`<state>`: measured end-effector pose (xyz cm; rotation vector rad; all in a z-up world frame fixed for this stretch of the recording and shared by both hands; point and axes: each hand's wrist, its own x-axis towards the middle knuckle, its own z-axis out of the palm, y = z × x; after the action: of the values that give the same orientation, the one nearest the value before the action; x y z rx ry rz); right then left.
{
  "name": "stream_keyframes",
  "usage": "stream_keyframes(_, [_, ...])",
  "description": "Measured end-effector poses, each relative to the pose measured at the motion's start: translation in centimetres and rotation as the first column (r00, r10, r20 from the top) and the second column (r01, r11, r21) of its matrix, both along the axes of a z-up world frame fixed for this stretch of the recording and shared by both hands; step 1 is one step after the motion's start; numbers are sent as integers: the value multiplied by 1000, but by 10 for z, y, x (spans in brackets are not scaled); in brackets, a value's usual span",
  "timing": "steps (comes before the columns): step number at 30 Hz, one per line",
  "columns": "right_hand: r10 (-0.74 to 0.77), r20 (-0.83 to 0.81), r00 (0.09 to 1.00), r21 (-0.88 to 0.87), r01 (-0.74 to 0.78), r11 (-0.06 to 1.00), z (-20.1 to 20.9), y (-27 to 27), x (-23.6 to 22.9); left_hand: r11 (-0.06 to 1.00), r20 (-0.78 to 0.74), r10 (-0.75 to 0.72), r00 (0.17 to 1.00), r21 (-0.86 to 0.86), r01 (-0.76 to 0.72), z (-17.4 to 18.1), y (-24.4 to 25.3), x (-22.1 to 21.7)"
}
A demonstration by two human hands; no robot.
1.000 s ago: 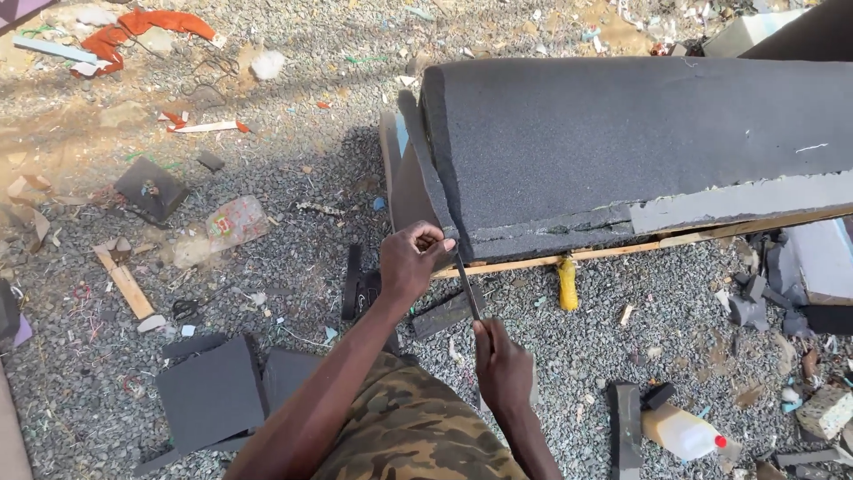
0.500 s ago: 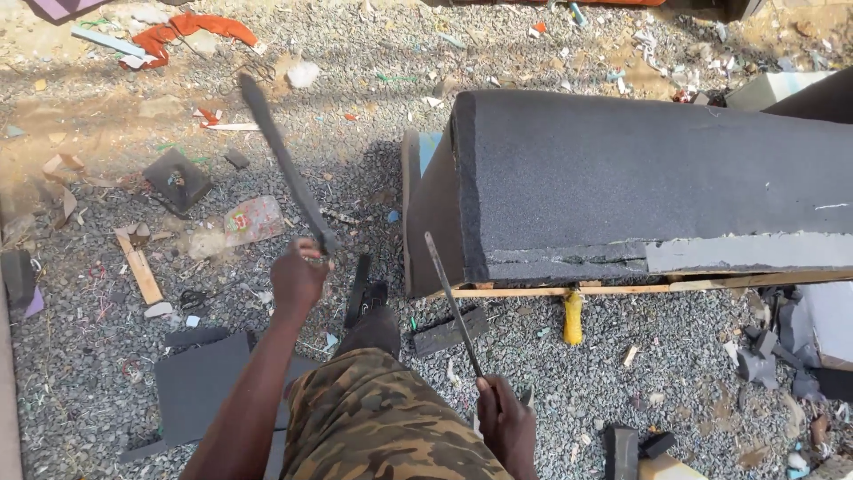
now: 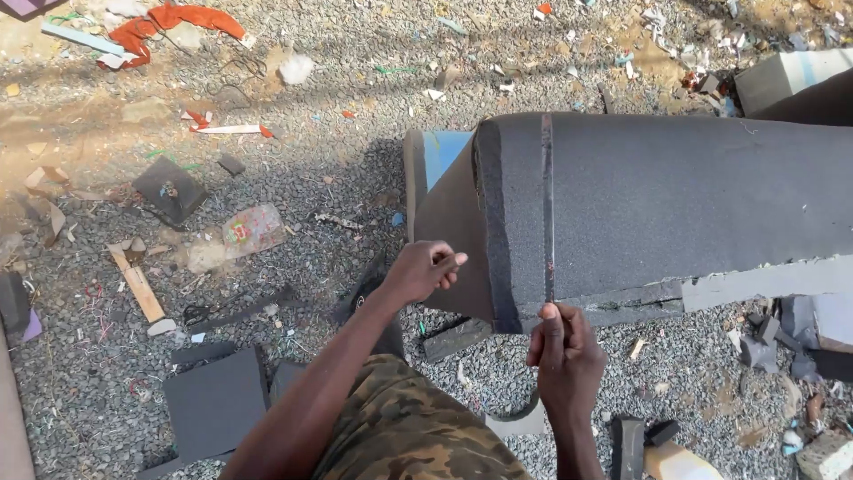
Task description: The person cuts foam padding to size using a blade and attaches it to a wooden furniture frame using liquid adhesive.
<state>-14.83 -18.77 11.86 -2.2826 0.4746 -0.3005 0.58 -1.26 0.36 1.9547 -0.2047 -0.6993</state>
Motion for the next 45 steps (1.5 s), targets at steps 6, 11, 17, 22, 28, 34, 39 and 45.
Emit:
stream_keyframes(6, [-105, -122, 987, -113, 91, 989, 13, 8, 68, 975, -4, -171, 985, -146, 169, 0, -47, 21])
stream_keyframes(11, [-134, -266, 955, -155, 95, 983, 16, 12, 124, 951, -78, -258, 963, -197, 239, 22, -6, 82])
stream_keyframes(17, [-105, -295, 950, -140, 65, 988, 19, 25, 155, 960, 72, 193, 979, -221, -173, -1, -11, 156])
stream_keyframes(22, [-48, -196, 979, -217, 5, 976, -5, 29, 194, 937, 159, 243, 957, -295, -189, 19, -25, 213])
stream_keyframes(28, [-61, -145, 988, -267, 21, 963, -19, 26, 250, 938, 295, 132, 946, -346, -23, 8, -48, 232])
stream_keyframes(34, [-111, -216, 970, -221, 62, 973, -32, 32, 245, 933, 433, 63, 899, -345, 100, -13, -56, 240])
stream_keyframes(39, [-192, -369, 909, -181, 132, 975, -12, 50, 179, 947, 459, 46, 887, -304, 108, -17, -56, 233])
stream_keyframes(45, [-140, -213, 967, -206, 95, 974, -54, 33, 229, 953, 538, 92, 838, -292, 84, -15, -56, 227])
